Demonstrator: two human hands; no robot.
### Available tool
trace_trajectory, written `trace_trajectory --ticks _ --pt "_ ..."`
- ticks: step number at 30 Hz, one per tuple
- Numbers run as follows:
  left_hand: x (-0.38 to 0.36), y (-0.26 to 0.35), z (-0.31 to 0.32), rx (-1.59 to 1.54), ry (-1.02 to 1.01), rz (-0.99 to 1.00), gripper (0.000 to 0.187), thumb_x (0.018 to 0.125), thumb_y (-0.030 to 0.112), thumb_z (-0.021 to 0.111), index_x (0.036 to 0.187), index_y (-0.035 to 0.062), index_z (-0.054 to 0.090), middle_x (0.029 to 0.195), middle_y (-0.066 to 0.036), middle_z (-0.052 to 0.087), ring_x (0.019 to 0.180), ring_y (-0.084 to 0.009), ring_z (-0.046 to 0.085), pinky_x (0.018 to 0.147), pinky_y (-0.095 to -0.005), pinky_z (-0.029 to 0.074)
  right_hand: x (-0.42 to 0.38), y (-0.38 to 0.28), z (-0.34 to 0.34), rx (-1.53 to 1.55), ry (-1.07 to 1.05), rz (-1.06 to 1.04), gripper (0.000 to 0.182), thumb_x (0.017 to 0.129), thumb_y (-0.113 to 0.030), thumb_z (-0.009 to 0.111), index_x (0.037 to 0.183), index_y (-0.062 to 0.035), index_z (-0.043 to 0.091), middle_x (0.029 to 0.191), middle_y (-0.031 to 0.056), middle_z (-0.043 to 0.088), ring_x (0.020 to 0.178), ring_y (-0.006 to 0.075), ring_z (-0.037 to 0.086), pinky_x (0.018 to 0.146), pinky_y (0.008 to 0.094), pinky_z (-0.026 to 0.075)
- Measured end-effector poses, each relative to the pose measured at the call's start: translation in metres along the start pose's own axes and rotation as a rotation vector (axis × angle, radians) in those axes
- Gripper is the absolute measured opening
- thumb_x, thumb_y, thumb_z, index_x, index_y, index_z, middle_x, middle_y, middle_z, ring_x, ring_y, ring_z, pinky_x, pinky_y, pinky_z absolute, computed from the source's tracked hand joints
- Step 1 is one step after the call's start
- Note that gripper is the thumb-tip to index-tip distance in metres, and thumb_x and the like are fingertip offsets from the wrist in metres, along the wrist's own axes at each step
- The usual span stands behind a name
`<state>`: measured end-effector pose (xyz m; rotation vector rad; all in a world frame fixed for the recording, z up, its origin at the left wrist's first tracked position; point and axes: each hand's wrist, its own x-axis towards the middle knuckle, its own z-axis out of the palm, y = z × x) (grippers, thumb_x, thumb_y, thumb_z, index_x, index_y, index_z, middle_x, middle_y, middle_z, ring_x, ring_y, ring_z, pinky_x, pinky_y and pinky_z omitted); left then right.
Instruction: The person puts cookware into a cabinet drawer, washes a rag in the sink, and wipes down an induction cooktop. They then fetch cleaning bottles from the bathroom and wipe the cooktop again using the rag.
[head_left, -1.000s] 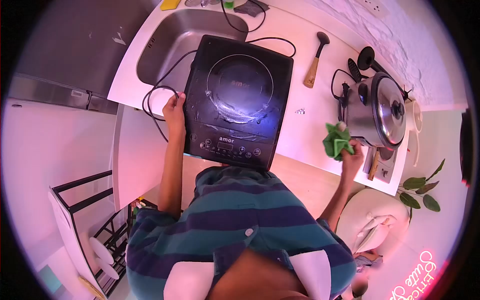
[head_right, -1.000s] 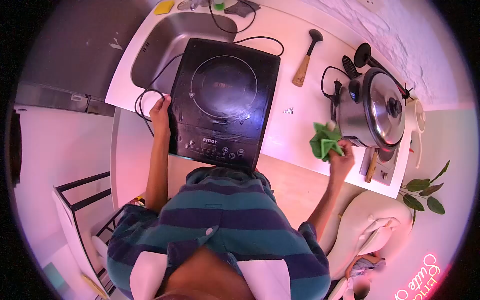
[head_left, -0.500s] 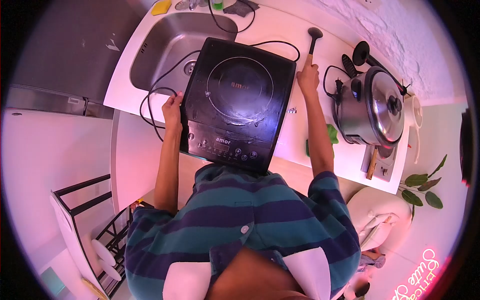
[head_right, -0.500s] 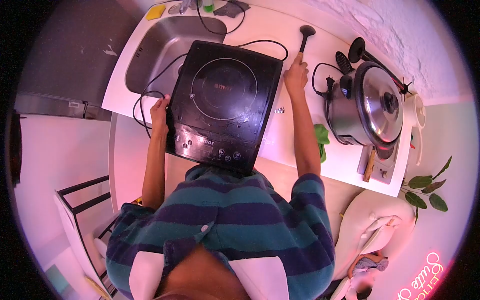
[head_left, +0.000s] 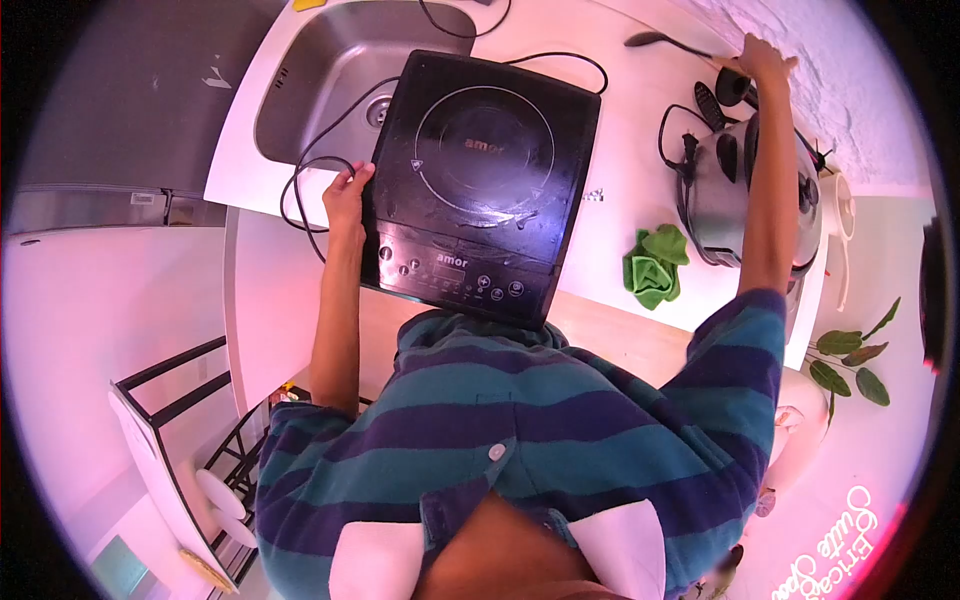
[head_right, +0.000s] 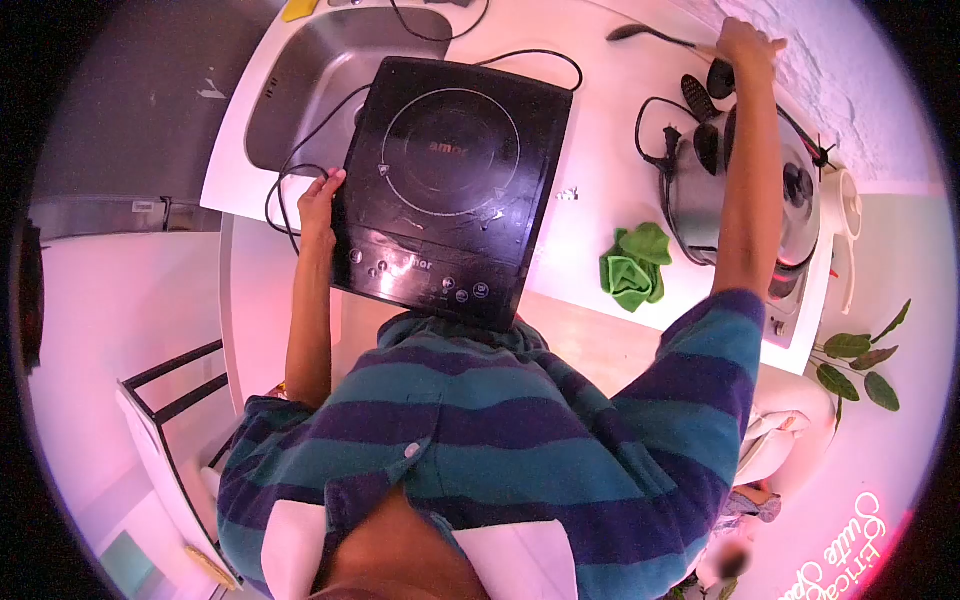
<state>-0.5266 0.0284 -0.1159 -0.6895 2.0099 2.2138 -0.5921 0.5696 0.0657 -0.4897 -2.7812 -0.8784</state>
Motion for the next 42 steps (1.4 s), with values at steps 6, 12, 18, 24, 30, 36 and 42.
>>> trace_trajectory --ticks 6,12,18,24,30,36,42 --pt "0.000 0.003 0.004 -0.037 -0.008 -0.022 0.034 0.069 0.011 0.071 0.097 -0.0037 0.059 0.085 -0.008 0.060 0.076 -0.0133 0.055 0.069 -0.0220 0.042 -0.202 -0.120 -0.036 0.934 -0.465 -0.074 0.058 0.084 -0.054 0.038 0.096 -0.0016 0.059 0.086 0.0224 0.060 0.077 0.0347 0.060 0.069 0.0411 0.047" --pt "-0.009 0.024 0.008 -0.025 -0.052 -0.092 0.037 0.070 0.007 0.067 0.104 -0.0032 0.054 0.084 -0.009 0.059 0.076 -0.0143 0.055 0.067 -0.0245 0.044 -0.277 -0.168 -0.040 1.786 -0.789 0.488 0.061 0.081 -0.058 0.042 0.087 0.0008 0.059 0.066 0.0041 0.052 0.057 0.0106 0.050 0.048 0.0235 0.042" --pt "0.003 0.030 0.067 -0.030 -0.136 -0.144 0.042 0.073 0.023 0.059 0.107 0.0005 0.048 0.094 -0.010 0.053 0.086 -0.0196 0.048 0.075 -0.0337 0.042 -0.229 -0.138 -0.026 1.569 -0.633 0.518 0.071 0.082 -0.059 0.041 0.107 0.0060 0.054 0.096 0.0175 0.059 0.084 0.0211 0.053 0.076 0.0294 0.041" --pt "0.008 0.007 0.138 -0.135 -0.182 -0.123 0.036 0.079 0.033 0.051 0.105 0.0078 0.045 0.089 -0.008 0.050 0.080 -0.0185 0.048 0.070 -0.0340 0.041 -0.204 -0.112 -0.006 1.264 -0.535 0.459 0.083 0.079 -0.067 0.030 0.114 0.0058 0.050 0.111 0.0295 0.050 0.110 0.0362 0.046 0.094 0.0363 0.031" --pt "0.026 0.023 0.119 0.258 -0.189 0.275 0.027 0.087 0.031 0.048 0.082 0.0061 0.057 0.078 -0.003 0.058 0.074 -0.0123 0.052 0.061 -0.0287 0.044 -0.210 -0.113 -0.005 0.999 -0.446 0.406 0.080 0.079 -0.065 0.033 0.115 0.0042 0.049 0.120 0.0259 0.044 0.115 0.0363 0.041 0.095 0.0377 0.031" --pt "0.063 0.087 0.017 0.083 -0.201 0.213 0.021 0.085 0.027 0.050 0.085 0.0071 0.057 0.072 -0.003 0.058 0.055 -0.0129 0.057 0.052 -0.0238 0.044 -0.206 -0.149 -0.058 1.094 -0.044 0.161 0.050 0.079 -0.034 0.060 0.110 0.0044 0.052 0.116 0.0198 0.049 0.107 0.0322 0.048 0.089 0.0350 0.037" --pt "0.057 0.100 -0.130 -0.104 -0.208 0.045 0.018 0.085 0.017 0.047 0.084 0.0022 0.056 0.077 -0.005 0.058 0.072 -0.0178 0.061 0.063 -0.0290 0.050 -0.189 -0.216 -0.102 1.401 -0.099 0.009 0.040 0.076 -0.023 0.064 0.108 0.0003 0.055 0.111 0.0181 0.053 0.103 0.0283 0.052 0.086 0.0315 0.040"
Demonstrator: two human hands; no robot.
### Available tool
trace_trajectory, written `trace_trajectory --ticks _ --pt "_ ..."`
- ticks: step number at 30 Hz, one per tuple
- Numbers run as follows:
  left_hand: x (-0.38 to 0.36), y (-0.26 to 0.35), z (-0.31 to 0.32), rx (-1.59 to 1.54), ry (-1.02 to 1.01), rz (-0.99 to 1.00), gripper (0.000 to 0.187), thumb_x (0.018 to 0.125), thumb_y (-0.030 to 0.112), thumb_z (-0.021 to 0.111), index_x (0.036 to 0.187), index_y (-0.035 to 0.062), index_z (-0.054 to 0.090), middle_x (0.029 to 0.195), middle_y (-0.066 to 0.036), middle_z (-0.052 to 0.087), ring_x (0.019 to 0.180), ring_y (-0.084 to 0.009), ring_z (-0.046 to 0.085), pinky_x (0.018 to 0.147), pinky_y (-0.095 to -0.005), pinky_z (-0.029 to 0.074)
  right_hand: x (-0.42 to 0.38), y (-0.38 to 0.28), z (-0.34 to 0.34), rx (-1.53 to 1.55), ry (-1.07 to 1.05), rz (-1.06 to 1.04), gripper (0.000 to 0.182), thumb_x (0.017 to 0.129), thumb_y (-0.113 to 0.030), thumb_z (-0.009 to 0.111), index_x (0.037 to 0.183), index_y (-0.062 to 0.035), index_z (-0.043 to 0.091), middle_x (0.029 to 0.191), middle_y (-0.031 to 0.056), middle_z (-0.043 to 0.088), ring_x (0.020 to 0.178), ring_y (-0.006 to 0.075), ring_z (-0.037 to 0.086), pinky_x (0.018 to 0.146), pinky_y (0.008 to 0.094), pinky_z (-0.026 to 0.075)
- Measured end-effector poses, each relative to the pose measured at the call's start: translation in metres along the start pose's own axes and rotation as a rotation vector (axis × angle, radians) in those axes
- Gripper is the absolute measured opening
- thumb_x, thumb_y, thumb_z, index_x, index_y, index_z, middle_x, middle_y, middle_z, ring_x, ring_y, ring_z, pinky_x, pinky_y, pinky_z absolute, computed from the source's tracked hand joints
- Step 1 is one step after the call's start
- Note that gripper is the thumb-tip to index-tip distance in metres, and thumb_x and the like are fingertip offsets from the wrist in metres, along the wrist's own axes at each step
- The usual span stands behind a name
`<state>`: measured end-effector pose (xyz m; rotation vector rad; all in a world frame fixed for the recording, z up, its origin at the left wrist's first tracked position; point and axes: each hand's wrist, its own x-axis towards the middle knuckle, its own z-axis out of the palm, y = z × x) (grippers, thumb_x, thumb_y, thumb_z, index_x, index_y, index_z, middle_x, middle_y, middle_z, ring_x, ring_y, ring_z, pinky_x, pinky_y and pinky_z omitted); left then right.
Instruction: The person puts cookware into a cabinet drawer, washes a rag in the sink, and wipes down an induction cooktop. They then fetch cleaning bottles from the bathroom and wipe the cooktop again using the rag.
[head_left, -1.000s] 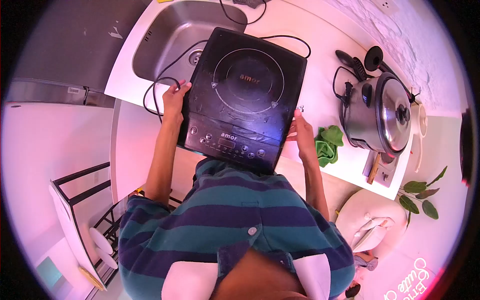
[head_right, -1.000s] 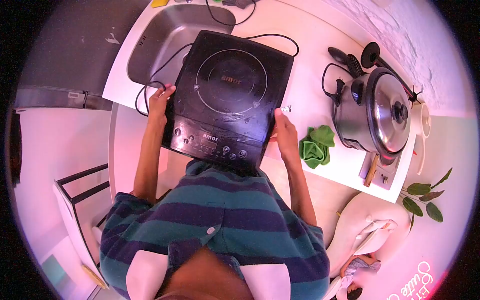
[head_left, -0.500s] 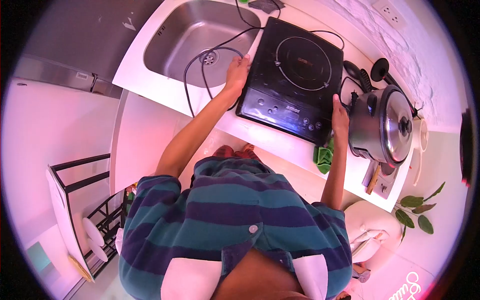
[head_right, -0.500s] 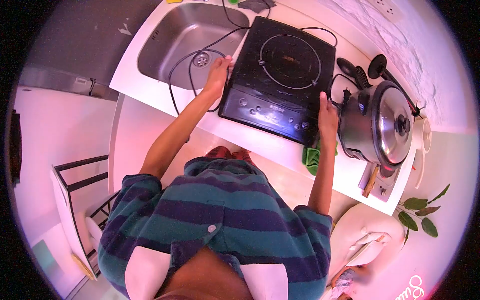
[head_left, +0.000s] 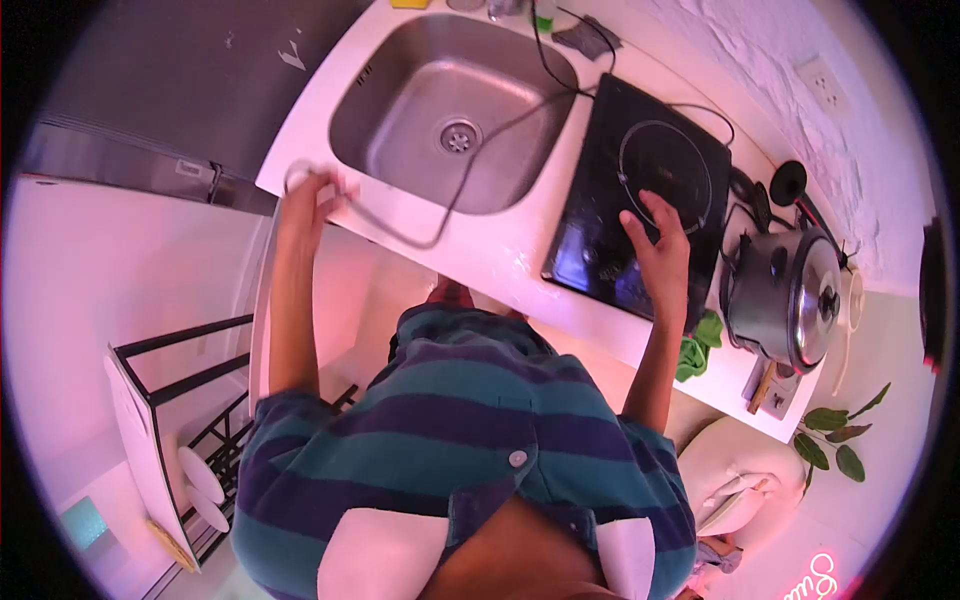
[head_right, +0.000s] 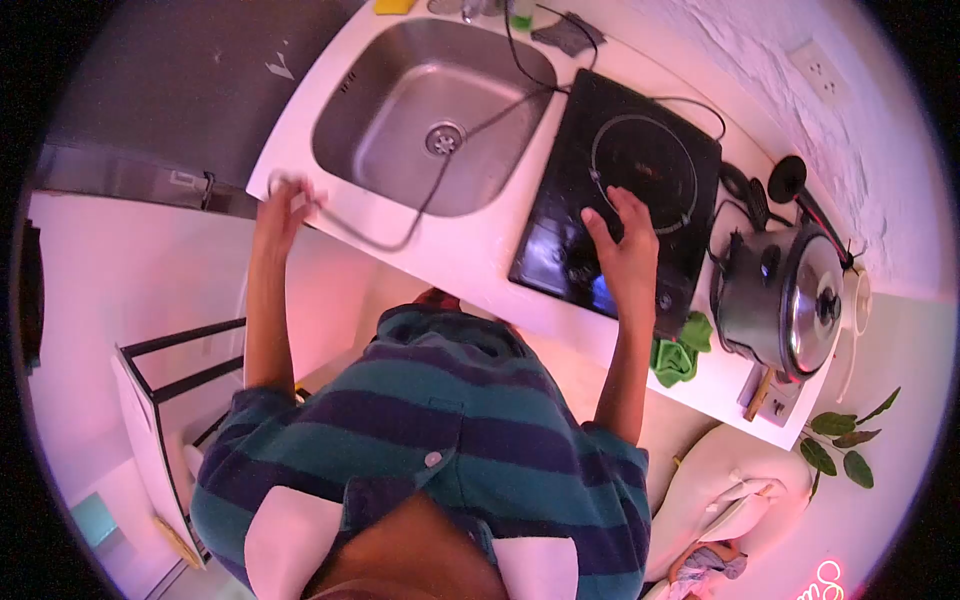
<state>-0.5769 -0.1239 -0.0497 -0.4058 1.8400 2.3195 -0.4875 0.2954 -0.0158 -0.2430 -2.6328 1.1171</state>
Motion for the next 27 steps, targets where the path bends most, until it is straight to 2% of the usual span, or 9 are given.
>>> trace_trajectory --ticks 3,5,6,7,10,15,20,24,27 --pt "-0.040 -0.050 -0.063 -0.080 0.016 -0.350 0.023 0.086 0.021 0.046 0.092 0.0001 0.055 0.097 -0.010 0.060 0.088 -0.0231 0.060 0.074 -0.0305 0.049 0.021 -0.019 0.028 0.043 -0.034 -0.027 0.039 0.076 -0.023 0.064 0.107 -0.0004 0.056 0.108 0.0165 0.055 0.100 0.0269 0.054 0.083 0.0302 0.041" --pt "-0.054 -0.082 -0.076 -0.240 0.053 -0.526 0.025 0.086 0.023 0.048 0.099 0.0019 0.054 0.108 -0.011 0.057 0.099 -0.0247 0.056 0.080 -0.0311 0.047 0.028 -0.030 0.060 0.098 -0.120 -0.046 0.038 0.076 -0.022 0.065 0.106 -0.0010 0.056 0.105 0.0148 0.057 0.098 0.0258 0.055 0.080 0.0295 0.042" --pt "-0.057 -0.099 -0.084 -0.351 0.027 -0.570 0.024 0.086 0.024 0.050 0.099 0.0035 0.054 0.109 -0.010 0.057 0.102 -0.0239 0.054 0.082 -0.0316 0.046 0.032 -0.047 0.071 0.073 -0.176 0.016 0.036 0.077 -0.021 0.064 0.106 -0.0012 0.056 0.101 0.0138 0.058 0.094 0.0251 0.056 0.080 0.0297 0.042" --pt "-0.048 -0.114 -0.092 -0.459 -0.019 -0.595 0.023 0.086 0.024 0.052 0.099 0.0052 0.054 0.109 -0.009 0.057 0.105 -0.0232 0.053 0.085 -0.0321 0.045 0.035 -0.053 0.090 0.062 -0.215 -0.041 0.035 0.077 -0.020 0.064 0.106 -0.0014 0.056 0.101 0.0140 0.058 0.093 0.0252 0.057 0.079 0.0299 0.042" --pt "-0.019 -0.151 -0.108 -0.620 0.099 -0.589 0.021 0.084 0.022 0.056 0.097 0.0067 0.053 0.107 -0.009 0.057 0.102 -0.0214 0.054 0.086 -0.0316 0.045 0.046 -0.060 0.127 0.057 -0.328 -0.131 0.035 0.076 -0.019 0.064 0.106 -0.0024 0.057 0.100 0.0145 0.058 0.089 0.0260 0.057 0.079 0.0308 0.042" --pt "0.030 -0.158 -0.143 -0.580 0.254 -0.591 0.020 0.083 0.018 0.057 0.097 0.0047 0.053 0.101 -0.009 0.059 0.097 -0.0201 0.056 0.084 -0.0288 0.047 0.057 -0.072 0.179 0.078 -0.501 -0.253 0.035 0.076 -0.019 0.064 0.106 -0.0026 0.056 0.099 0.0157 0.058 0.091 0.0268 0.057 0.079 0.0309 0.042" --pt "0.031 -0.127 -0.153 -0.634 0.245 -0.534 0.020 0.085 0.013 0.053 0.098 -0.0027 0.051 0.102 -0.017 0.058 0.095 -0.0243 0.058 0.083 -0.0287 0.050 0.064 -0.106 0.206 0.009 -0.652 -0.312 0.036 0.077 -0.019 0.063 0.108 -0.0030 0.055 0.104 0.0155 0.057 0.097 0.0271 0.056 0.082 0.0324 0.042" --pt "0.027 -0.107 -0.148 -0.620 0.282 -0.560 0.021 0.085 0.010 0.051 0.100 -0.0048 0.051 0.106 -0.018 0.056 0.096 -0.0236 0.057 0.084 -0.0261 0.049 0.069 -0.119 0.224 -0.006 -0.762 -0.343 0.037 0.079 -0.021 0.062 0.111 -0.0038 0.054 0.109 0.0157 0.056 0.102 0.0279 0.054 0.086 0.0341 0.041" --pt "0.033 -0.117 -0.151 -0.685 0.255 -0.526 0.020 0.087 0.009 0.047 0.099 -0.0074 0.050 0.103 -0.020 0.057 0.094 -0.0312 0.058 0.081 -0.0297 0.051 0.067 -0.125 0.230 -0.030 -0.825 -0.349 0.037 0.079 -0.021 0.061 0.111 -0.0037 0.053 0.110 0.0158 0.055 0.102 0.0282 0.054 0.086 0.0350 0.041"
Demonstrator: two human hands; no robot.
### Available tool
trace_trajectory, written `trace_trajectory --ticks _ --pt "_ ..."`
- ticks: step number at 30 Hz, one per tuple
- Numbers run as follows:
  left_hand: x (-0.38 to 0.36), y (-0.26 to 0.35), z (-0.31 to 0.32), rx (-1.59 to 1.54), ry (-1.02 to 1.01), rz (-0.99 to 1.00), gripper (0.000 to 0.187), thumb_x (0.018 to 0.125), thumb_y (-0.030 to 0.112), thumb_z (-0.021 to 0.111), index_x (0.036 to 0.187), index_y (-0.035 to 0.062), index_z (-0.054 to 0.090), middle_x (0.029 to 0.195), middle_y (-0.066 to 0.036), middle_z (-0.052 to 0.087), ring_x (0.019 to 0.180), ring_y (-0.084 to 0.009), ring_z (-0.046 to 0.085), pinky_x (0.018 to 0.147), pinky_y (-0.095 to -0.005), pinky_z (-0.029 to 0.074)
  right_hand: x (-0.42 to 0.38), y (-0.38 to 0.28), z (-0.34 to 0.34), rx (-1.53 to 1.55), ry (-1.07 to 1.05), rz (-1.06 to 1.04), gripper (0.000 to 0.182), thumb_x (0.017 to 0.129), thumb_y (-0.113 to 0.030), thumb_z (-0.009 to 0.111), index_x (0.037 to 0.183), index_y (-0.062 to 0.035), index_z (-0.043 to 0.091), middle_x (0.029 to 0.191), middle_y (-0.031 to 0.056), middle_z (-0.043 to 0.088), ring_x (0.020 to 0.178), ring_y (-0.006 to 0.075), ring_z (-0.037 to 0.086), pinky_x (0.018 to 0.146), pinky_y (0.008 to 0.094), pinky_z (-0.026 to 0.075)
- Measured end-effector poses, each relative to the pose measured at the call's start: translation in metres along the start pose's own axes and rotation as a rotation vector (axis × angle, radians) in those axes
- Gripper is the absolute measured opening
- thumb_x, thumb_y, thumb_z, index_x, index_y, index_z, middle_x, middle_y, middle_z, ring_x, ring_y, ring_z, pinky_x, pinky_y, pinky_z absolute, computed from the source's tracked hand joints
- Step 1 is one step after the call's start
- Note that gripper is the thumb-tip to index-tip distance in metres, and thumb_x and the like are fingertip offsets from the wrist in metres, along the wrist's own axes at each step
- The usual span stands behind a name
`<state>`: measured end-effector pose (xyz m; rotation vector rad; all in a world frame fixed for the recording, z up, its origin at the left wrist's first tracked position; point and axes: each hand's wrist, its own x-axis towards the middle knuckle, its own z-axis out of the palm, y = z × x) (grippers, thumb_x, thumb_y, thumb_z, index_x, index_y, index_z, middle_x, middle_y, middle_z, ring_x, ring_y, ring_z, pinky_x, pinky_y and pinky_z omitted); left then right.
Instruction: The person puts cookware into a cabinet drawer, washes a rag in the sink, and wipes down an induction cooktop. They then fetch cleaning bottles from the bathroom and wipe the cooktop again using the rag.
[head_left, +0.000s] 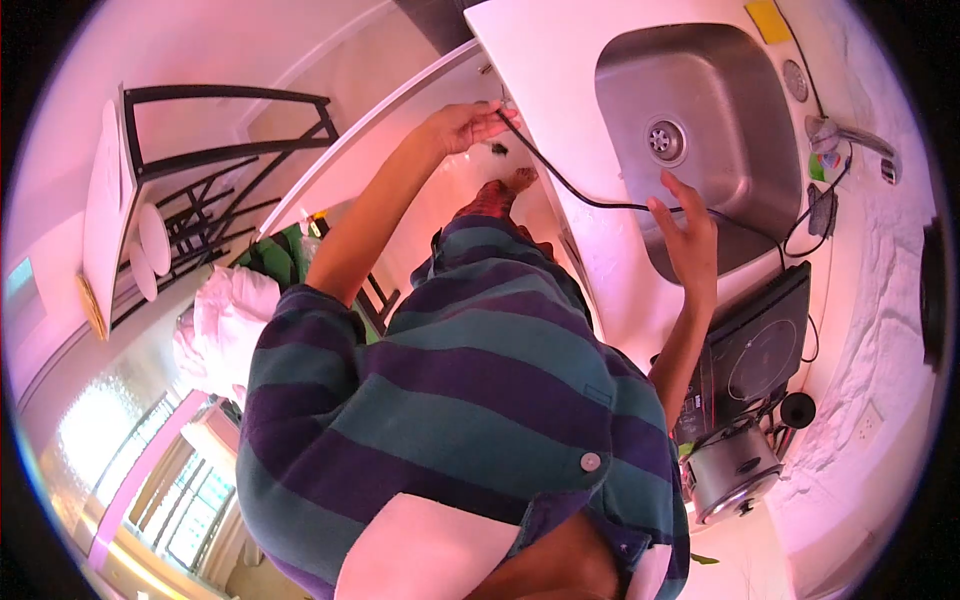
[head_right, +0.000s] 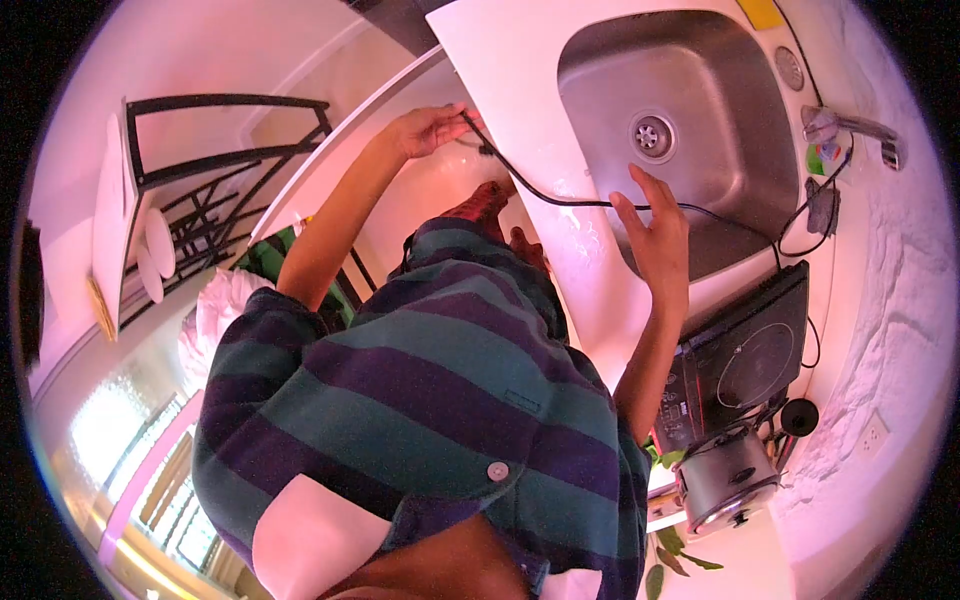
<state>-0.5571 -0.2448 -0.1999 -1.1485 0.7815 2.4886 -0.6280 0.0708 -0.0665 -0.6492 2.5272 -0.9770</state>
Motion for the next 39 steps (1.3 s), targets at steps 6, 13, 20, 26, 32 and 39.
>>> trace_trajectory --ticks 6,13,20,26,32,39 --pt "0.002 0.006 -0.001 0.041 0.027 0.032 0.024 0.084 0.010 0.053 0.098 -0.0085 0.050 0.102 -0.019 0.058 0.092 -0.0297 0.059 0.081 -0.0298 0.052 -0.003 0.000 0.008 0.010 -0.027 -0.022 0.038 0.079 -0.021 0.061 0.111 -0.0027 0.052 0.110 0.0156 0.055 0.102 0.0284 0.054 0.085 0.0365 0.041" --pt "0.012 0.022 0.002 0.171 0.016 -0.015 0.019 0.083 0.012 0.055 0.097 -0.0007 0.055 0.100 -0.013 0.060 0.088 -0.0201 0.060 0.076 -0.0225 0.052 -0.008 0.002 -0.002 -0.049 0.010 0.004 0.037 0.079 -0.021 0.060 0.111 -0.0028 0.053 0.110 0.0161 0.055 0.102 0.0283 0.054 0.086 0.0352 0.041" --pt "0.015 0.026 0.004 0.129 0.086 -0.041 0.024 0.080 0.010 0.059 0.099 -0.0039 0.054 0.098 -0.013 0.060 0.086 -0.0193 0.061 0.075 -0.0216 0.053 0.001 -0.007 0.016 0.004 -0.014 -0.038 0.037 0.079 -0.019 0.061 0.112 -0.0030 0.054 0.108 0.0129 0.057 0.102 0.0213 0.054 0.087 0.0311 0.040" --pt "0.026 0.017 -0.012 0.014 -0.011 -0.046 0.022 0.083 0.008 0.053 0.100 -0.0068 0.050 0.102 -0.019 0.058 0.091 -0.0273 0.060 0.079 -0.0264 0.052 0.003 -0.023 0.028 0.045 -0.040 -0.087 0.036 0.079 -0.019 0.062 0.111 -0.0029 0.054 0.107 0.0126 0.057 0.099 0.0229 0.054 0.084 0.0329 0.041" --pt "-0.029 -0.010 0.008 -0.034 -0.014 0.082 0.022 0.083 0.014 0.054 0.096 -0.0037 0.053 0.104 -0.018 0.057 0.093 -0.0275 0.059 0.081 -0.0287 0.051 0.014 -0.071 0.080 0.106 -0.019 -0.386 0.036 0.078 -0.020 0.062 0.110 -0.0056 0.055 0.101 0.0115 0.058 0.086 0.0205 0.055 0.073 0.0311 0.043" --pt "-0.103 -0.038 -0.010 -0.491 -0.217 0.191 0.017 0.083 0.023 0.052 0.089 0.0063 0.054 0.089 -0.005 0.061 0.080 -0.0209 0.059 0.085 -0.0388 0.043 -0.003 -0.084 0.084 0.216 -0.433 -0.101 0.029 0.082 -0.025 0.058 0.101 -0.0037 0.059 0.078 0.0087 0.064 0.072 0.0131 0.060 0.066 0.0251 0.044"
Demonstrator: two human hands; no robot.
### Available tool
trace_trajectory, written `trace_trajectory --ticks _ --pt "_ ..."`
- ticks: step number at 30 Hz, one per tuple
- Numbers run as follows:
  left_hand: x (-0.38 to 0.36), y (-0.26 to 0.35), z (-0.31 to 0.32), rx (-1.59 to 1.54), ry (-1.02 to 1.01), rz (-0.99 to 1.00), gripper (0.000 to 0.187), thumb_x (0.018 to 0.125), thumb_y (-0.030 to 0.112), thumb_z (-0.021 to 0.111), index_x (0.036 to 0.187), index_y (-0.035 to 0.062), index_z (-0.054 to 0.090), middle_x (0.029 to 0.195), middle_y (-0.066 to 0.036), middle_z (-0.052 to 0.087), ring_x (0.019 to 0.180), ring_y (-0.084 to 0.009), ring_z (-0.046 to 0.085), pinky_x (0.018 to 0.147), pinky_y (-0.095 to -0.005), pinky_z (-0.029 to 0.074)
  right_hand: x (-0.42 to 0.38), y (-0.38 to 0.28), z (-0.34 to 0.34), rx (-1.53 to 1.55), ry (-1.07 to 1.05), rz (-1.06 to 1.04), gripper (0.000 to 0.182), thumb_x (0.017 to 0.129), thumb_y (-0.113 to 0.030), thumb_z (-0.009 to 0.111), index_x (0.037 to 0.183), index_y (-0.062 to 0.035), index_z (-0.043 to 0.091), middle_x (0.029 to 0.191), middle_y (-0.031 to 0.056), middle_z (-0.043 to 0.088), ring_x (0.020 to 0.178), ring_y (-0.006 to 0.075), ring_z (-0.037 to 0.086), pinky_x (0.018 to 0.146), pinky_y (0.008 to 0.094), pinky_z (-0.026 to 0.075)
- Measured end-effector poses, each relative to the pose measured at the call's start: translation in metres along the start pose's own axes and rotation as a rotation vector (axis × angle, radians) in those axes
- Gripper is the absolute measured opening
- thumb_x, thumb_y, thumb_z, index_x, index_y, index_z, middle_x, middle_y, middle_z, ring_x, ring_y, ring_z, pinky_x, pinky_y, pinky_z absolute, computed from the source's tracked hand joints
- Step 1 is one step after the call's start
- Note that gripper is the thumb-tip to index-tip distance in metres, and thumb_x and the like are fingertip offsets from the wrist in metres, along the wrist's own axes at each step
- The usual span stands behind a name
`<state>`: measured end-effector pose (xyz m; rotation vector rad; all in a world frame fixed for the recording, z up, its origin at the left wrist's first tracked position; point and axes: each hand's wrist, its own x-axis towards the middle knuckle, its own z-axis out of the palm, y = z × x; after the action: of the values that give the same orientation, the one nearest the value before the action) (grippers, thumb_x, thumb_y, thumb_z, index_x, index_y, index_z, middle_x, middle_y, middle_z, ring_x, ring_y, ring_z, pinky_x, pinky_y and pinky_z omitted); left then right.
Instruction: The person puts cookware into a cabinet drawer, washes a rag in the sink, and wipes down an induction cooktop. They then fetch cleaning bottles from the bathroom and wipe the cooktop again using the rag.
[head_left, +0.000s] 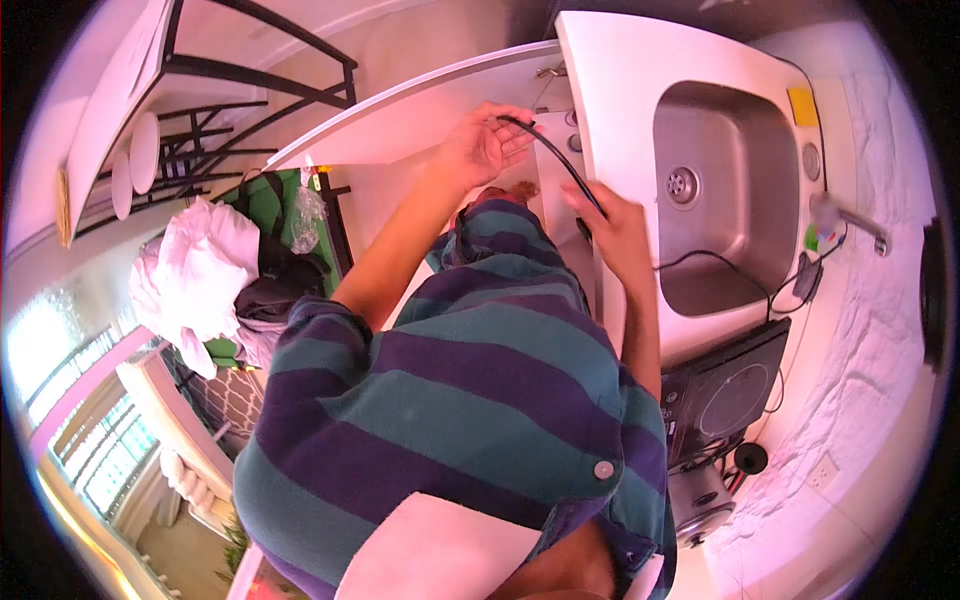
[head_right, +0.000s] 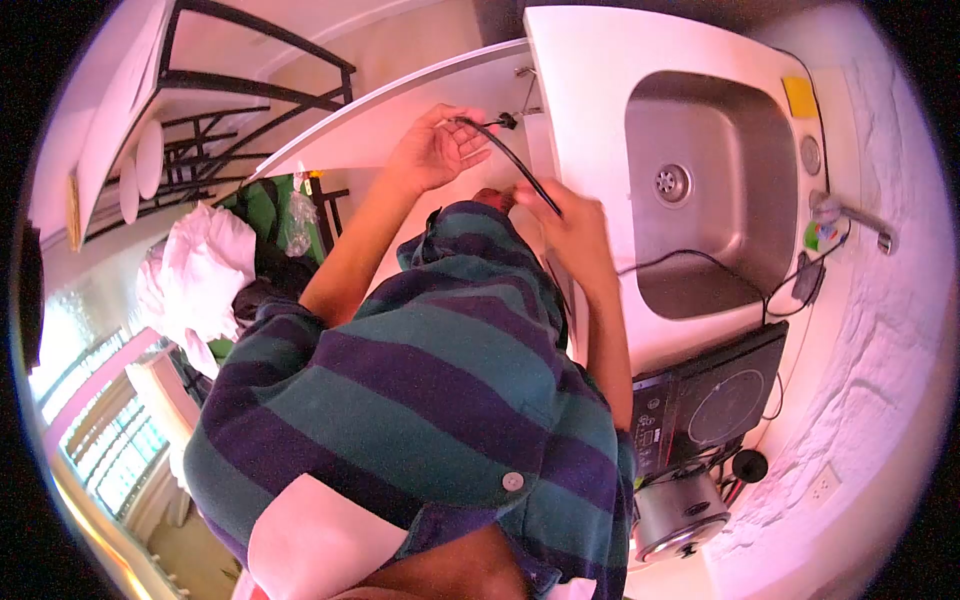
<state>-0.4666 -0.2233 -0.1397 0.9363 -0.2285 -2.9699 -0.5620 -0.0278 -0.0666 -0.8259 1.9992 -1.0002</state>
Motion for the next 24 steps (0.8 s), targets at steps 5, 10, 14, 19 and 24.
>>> trace_trajectory --ticks 5,10,14,19,24 --pt "0.004 -0.008 -0.071 -0.440 -0.239 -0.034 0.018 0.084 0.026 0.052 0.082 0.0080 0.053 0.075 0.001 0.058 0.082 -0.0193 0.057 0.088 -0.0435 0.038 -0.076 0.021 -0.070 -0.066 0.030 0.161 0.019 0.081 -0.013 0.059 0.095 -0.0010 0.062 0.085 0.0019 0.063 0.078 0.0061 0.053 0.070 0.0211 0.043" --pt "0.006 -0.049 -0.101 -0.313 -0.056 0.324 0.015 0.087 0.019 0.049 0.097 0.0079 0.051 0.071 -0.003 0.053 0.075 -0.0198 0.057 0.081 -0.0422 0.045 -0.150 0.068 -0.142 0.070 0.358 0.283 0.022 0.079 -0.020 0.061 0.093 -0.0040 0.065 0.059 -0.0077 0.041 0.053 0.0019 0.029 0.047 0.0182 0.018" --pt "-0.020 -0.050 -0.056 0.006 -0.104 0.534 0.013 0.086 0.010 0.051 0.099 0.0100 0.049 0.069 -0.003 0.052 0.075 -0.0179 0.057 0.082 -0.0356 0.046 -0.160 0.077 -0.145 0.009 0.477 0.330 0.029 0.079 -0.030 0.062 0.093 -0.0059 0.065 0.055 -0.0093 0.032 0.048 0.0025 0.023 0.045 0.0192 0.015" --pt "-0.027 -0.044 -0.045 0.229 -0.217 0.637 0.011 0.086 0.012 0.051 0.097 0.0094 0.049 0.065 -0.001 0.050 0.075 -0.0181 0.057 0.084 -0.0347 0.043 -0.155 0.071 -0.146 0.006 0.485 0.326 0.028 0.080 -0.030 0.061 0.093 -0.0067 0.065 0.055 -0.0095 0.031 0.049 0.0017 0.023 0.044 0.0193 0.015" --pt "-0.031 -0.042 -0.059 0.248 -0.181 0.665 0.015 0.086 0.014 0.053 0.100 0.0102 0.049 0.069 -0.003 0.053 0.082 -0.0200 0.058 0.088 -0.0353 0.040 -0.150 0.062 -0.145 -0.018 0.454 0.328 0.027 0.080 -0.027 0.060 0.096 -0.0057 0.064 0.057 -0.0103 0.032 0.050 0.0014 0.023 0.045 0.0191 0.015"
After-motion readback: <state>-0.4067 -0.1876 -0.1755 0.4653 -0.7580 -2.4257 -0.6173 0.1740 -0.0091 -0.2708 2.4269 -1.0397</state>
